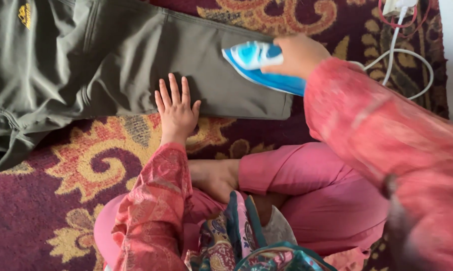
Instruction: Ironing a pair of green pants on a rug on the floor.
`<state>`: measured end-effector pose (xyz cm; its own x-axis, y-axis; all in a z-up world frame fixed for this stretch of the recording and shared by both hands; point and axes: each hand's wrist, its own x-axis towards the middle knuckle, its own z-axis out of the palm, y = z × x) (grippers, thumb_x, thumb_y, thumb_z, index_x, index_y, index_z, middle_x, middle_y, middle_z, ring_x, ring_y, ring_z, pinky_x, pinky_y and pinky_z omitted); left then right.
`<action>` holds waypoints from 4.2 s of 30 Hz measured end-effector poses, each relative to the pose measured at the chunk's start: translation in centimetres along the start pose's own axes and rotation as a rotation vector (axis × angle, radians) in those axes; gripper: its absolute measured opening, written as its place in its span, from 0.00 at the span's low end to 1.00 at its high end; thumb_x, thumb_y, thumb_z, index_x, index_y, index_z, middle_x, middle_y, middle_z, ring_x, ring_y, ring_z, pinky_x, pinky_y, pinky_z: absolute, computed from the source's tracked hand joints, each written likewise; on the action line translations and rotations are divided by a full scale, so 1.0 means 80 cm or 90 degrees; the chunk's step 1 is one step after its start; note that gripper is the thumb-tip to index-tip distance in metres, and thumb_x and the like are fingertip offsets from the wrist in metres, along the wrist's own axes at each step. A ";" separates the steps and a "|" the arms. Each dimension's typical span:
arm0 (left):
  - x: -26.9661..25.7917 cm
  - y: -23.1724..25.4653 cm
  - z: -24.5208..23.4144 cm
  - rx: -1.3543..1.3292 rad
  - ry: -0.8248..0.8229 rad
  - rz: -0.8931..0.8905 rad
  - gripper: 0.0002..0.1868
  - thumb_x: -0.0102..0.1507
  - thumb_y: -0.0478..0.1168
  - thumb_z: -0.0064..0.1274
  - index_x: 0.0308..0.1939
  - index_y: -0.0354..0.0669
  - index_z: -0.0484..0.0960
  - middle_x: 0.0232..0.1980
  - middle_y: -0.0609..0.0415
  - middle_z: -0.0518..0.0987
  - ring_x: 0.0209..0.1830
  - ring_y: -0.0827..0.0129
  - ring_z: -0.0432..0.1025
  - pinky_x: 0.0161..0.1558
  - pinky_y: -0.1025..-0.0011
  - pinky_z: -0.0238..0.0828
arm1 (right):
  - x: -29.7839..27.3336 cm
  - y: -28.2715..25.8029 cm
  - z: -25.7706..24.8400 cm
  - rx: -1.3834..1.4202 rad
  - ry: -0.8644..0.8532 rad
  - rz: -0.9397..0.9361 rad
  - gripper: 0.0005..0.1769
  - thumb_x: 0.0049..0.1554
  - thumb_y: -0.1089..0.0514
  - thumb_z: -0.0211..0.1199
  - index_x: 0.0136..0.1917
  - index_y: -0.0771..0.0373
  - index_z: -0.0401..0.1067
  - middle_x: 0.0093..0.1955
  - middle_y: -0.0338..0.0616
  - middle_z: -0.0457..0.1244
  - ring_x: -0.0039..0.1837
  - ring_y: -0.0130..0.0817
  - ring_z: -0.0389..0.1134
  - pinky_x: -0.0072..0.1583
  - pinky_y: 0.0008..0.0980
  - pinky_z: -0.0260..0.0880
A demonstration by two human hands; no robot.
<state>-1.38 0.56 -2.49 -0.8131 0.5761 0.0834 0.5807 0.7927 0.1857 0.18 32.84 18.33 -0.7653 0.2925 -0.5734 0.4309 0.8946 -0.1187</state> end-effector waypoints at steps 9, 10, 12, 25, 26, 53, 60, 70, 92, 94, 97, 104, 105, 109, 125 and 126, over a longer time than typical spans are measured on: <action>0.004 0.005 -0.003 0.013 -0.010 -0.007 0.40 0.73 0.62 0.43 0.83 0.44 0.56 0.84 0.37 0.49 0.82 0.34 0.44 0.76 0.38 0.45 | -0.072 0.083 0.038 -0.307 -0.146 -0.039 0.33 0.57 0.21 0.50 0.60 0.44 0.70 0.38 0.38 0.71 0.40 0.41 0.73 0.37 0.39 0.67; 0.005 0.007 -0.005 -0.025 -0.061 -0.035 0.41 0.72 0.62 0.41 0.83 0.46 0.53 0.84 0.38 0.46 0.83 0.34 0.40 0.77 0.37 0.37 | -0.070 0.095 0.050 -0.271 -0.067 -0.026 0.34 0.55 0.21 0.54 0.60 0.44 0.72 0.43 0.43 0.73 0.47 0.45 0.75 0.45 0.43 0.72; 0.009 0.006 -0.008 -0.058 -0.112 -0.066 0.42 0.70 0.62 0.39 0.84 0.47 0.50 0.85 0.38 0.43 0.84 0.34 0.35 0.78 0.36 0.28 | -0.053 0.098 0.050 -0.233 0.011 -0.017 0.34 0.53 0.21 0.57 0.60 0.44 0.73 0.47 0.48 0.74 0.54 0.50 0.77 0.52 0.47 0.76; 0.002 0.001 -0.002 0.007 -0.031 -0.009 0.41 0.72 0.62 0.42 0.83 0.44 0.56 0.84 0.37 0.48 0.82 0.34 0.43 0.76 0.38 0.43 | -0.074 0.082 0.037 -0.097 -0.199 0.057 0.38 0.56 0.29 0.61 0.69 0.54 0.66 0.51 0.49 0.70 0.40 0.41 0.71 0.40 0.35 0.70; 0.003 0.002 -0.002 0.013 -0.023 -0.007 0.41 0.72 0.62 0.42 0.83 0.44 0.56 0.84 0.37 0.49 0.82 0.34 0.44 0.76 0.38 0.44 | -0.075 0.098 0.051 -0.147 -0.186 0.029 0.34 0.54 0.25 0.59 0.62 0.48 0.71 0.44 0.47 0.71 0.45 0.48 0.72 0.43 0.42 0.68; 0.002 0.002 -0.001 0.013 -0.019 -0.004 0.41 0.72 0.62 0.42 0.83 0.44 0.56 0.84 0.37 0.50 0.82 0.34 0.44 0.76 0.38 0.43 | 0.024 0.051 0.009 -0.074 0.064 0.029 0.44 0.54 0.26 0.63 0.70 0.59 0.69 0.58 0.52 0.69 0.57 0.58 0.70 0.52 0.56 0.71; 0.002 0.002 0.001 0.029 -0.027 -0.009 0.41 0.72 0.62 0.41 0.83 0.45 0.57 0.84 0.38 0.50 0.82 0.36 0.44 0.76 0.39 0.43 | -0.012 0.096 0.008 0.081 0.052 0.206 0.32 0.58 0.31 0.70 0.59 0.60 0.75 0.48 0.52 0.71 0.48 0.52 0.74 0.48 0.48 0.74; 0.004 0.005 0.000 0.045 -0.001 -0.010 0.42 0.70 0.63 0.43 0.82 0.46 0.58 0.84 0.38 0.52 0.82 0.36 0.46 0.76 0.40 0.44 | 0.096 0.315 0.023 0.573 0.557 0.105 0.15 0.65 0.48 0.80 0.55 0.51 0.75 0.39 0.37 0.69 0.37 0.24 0.67 0.43 0.32 0.70; 0.016 -0.010 -0.043 -0.071 -0.334 -0.002 0.65 0.52 0.70 0.58 0.85 0.57 0.40 0.87 0.44 0.33 0.85 0.37 0.25 0.78 0.37 0.21 | 0.114 0.209 0.148 0.297 0.267 0.192 0.30 0.53 0.17 0.66 0.59 0.32 0.72 0.55 0.21 0.66 0.61 0.39 0.67 0.61 0.31 0.65; 0.011 -0.010 -0.042 -0.057 -0.334 0.009 0.63 0.52 0.68 0.58 0.84 0.61 0.41 0.87 0.45 0.33 0.85 0.37 0.25 0.78 0.36 0.21 | 0.111 0.183 0.146 0.283 0.207 0.116 0.37 0.55 0.24 0.67 0.67 0.44 0.68 0.65 0.39 0.61 0.69 0.48 0.61 0.69 0.40 0.59; 0.008 -0.002 -0.042 -0.019 -0.314 0.035 0.55 0.56 0.66 0.54 0.83 0.68 0.46 0.87 0.50 0.36 0.85 0.38 0.28 0.78 0.36 0.23 | 0.111 0.169 0.137 0.246 0.126 0.063 0.46 0.56 0.30 0.67 0.75 0.62 0.65 0.74 0.59 0.58 0.76 0.57 0.56 0.76 0.49 0.54; -0.007 0.008 0.002 -0.083 -0.086 0.090 0.21 0.70 0.49 0.43 0.65 0.55 0.78 0.74 0.60 0.70 0.77 0.41 0.56 0.68 0.31 0.51 | -0.012 0.100 0.010 0.623 -0.079 0.130 0.16 0.61 0.57 0.62 0.62 0.62 0.72 0.55 0.39 0.69 0.50 0.30 0.67 0.47 0.29 0.62; 0.001 0.015 -0.024 -0.082 -0.084 0.087 0.21 0.70 0.49 0.43 0.65 0.55 0.78 0.74 0.60 0.70 0.77 0.41 0.56 0.68 0.31 0.51 | -0.047 0.087 -0.023 0.621 -0.079 0.127 0.16 0.61 0.57 0.62 0.62 0.62 0.72 0.55 0.39 0.69 0.50 0.30 0.67 0.47 0.29 0.62; -0.002 0.037 -0.116 -0.426 -0.413 0.092 0.18 0.67 0.47 0.39 0.53 0.51 0.82 0.53 0.47 0.85 0.51 0.49 0.78 0.54 0.53 0.70 | -0.096 0.194 -0.018 0.273 -0.252 0.203 0.46 0.54 0.51 0.66 0.80 0.63 0.52 0.57 0.58 0.66 0.51 0.40 0.58 0.53 0.36 0.54; 0.164 -0.184 -0.087 0.223 -0.130 -0.161 0.33 0.64 0.40 0.39 0.76 0.57 0.63 0.45 0.47 0.80 0.37 0.51 0.81 0.31 0.51 0.77 | 0.005 -0.010 0.199 0.025 -0.461 -0.194 0.34 0.55 0.30 0.60 0.24 0.59 0.66 0.23 0.41 0.57 0.30 0.34 0.58 0.41 0.40 0.57; 0.177 -0.208 -0.088 0.221 -0.136 -0.155 0.33 0.64 0.40 0.39 0.76 0.57 0.63 0.45 0.47 0.80 0.37 0.51 0.81 0.31 0.51 0.77 | 0.001 -0.013 0.214 0.029 -0.465 -0.190 0.34 0.55 0.30 0.60 0.24 0.59 0.66 0.23 0.41 0.57 0.30 0.34 0.58 0.41 0.40 0.57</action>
<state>-22.85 -5.83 2.52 -0.9221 0.3640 -0.1315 0.3825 0.9087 -0.1670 7.82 26.13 4.53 -0.3503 -0.2676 -0.8976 0.2890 0.8807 -0.3753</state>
